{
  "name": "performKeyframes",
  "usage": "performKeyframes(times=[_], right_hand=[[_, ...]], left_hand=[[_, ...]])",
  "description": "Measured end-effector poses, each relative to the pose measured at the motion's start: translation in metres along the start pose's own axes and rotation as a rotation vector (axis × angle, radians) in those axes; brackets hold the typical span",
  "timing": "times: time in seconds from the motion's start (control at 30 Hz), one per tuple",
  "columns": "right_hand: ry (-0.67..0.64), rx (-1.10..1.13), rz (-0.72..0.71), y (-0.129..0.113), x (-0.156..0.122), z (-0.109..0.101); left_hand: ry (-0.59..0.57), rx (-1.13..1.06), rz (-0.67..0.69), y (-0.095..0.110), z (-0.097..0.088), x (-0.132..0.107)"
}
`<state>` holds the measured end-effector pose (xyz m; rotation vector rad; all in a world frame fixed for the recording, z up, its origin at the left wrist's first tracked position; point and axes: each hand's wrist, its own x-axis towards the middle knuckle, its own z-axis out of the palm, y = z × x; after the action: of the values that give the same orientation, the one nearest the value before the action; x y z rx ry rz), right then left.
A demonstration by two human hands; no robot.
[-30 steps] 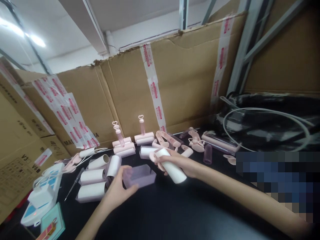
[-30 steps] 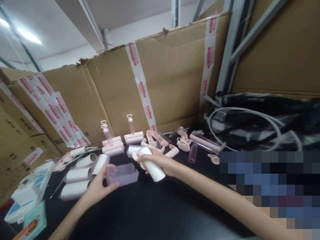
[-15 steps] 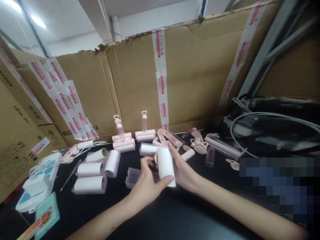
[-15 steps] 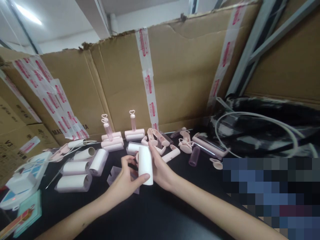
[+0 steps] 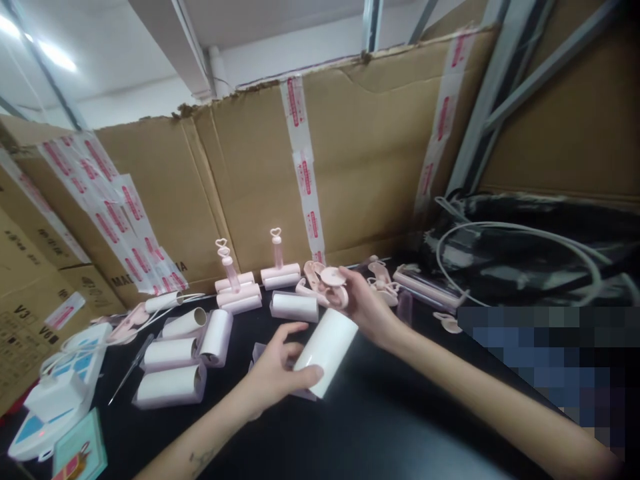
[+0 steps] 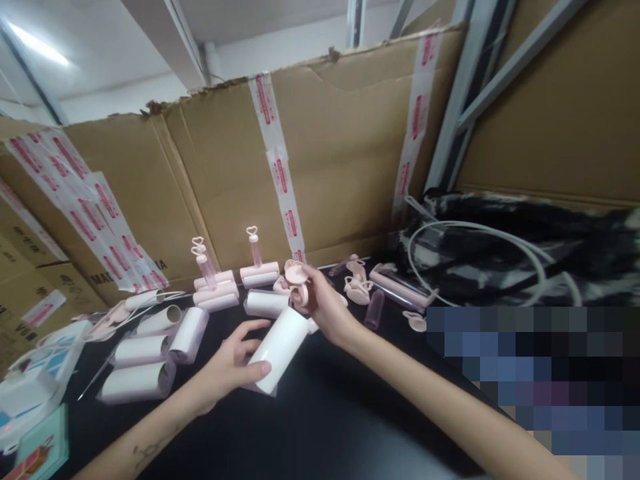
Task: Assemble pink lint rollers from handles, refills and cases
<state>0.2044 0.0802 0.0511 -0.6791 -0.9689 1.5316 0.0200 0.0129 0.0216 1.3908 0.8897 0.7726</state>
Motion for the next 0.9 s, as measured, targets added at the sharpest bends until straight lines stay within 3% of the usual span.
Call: performKeyframes(times=[0.07, 0.17, 0.27, 0.37, 0.53, 0.67, 0.8, 0.9], right_hand=[[-0.095, -0.195, -0.080, -0.013, 0.002, -0.006], [-0.219, -0.442, -0.078, -0.019, -0.001, -0.012], [-0.335, -0.646, 0.004, -0.011, -0.009, -0.012], [-0.404, -0.857, -0.058, -0.003, -0.015, -0.008], [-0.386, -1.222, -0.316, -0.008, -0.020, -0.006], [-0.397, -1.385, -0.449, -0.015, -0.030, -0.002], [-0.388, -1.417, -0.455, -0.014, -0.042, 0.003], [-0.271, -1.300, -0.375, -0.006, -0.039, 0.003]], left_hand=[[0.019, 0.093, 0.098, 0.002, -0.009, 0.000], [0.077, 0.281, 0.220, 0.001, -0.017, 0.000], [0.101, 0.413, 0.228, -0.001, -0.015, -0.002], [0.102, 0.545, 0.248, 0.001, -0.010, -0.007], [0.124, 0.775, 0.316, 0.010, -0.006, -0.016], [0.136, 0.966, 0.325, 0.013, -0.005, -0.019], [0.128, 1.049, 0.333, 0.012, -0.003, -0.020], [0.116, 1.022, 0.343, 0.012, -0.004, -0.019]])
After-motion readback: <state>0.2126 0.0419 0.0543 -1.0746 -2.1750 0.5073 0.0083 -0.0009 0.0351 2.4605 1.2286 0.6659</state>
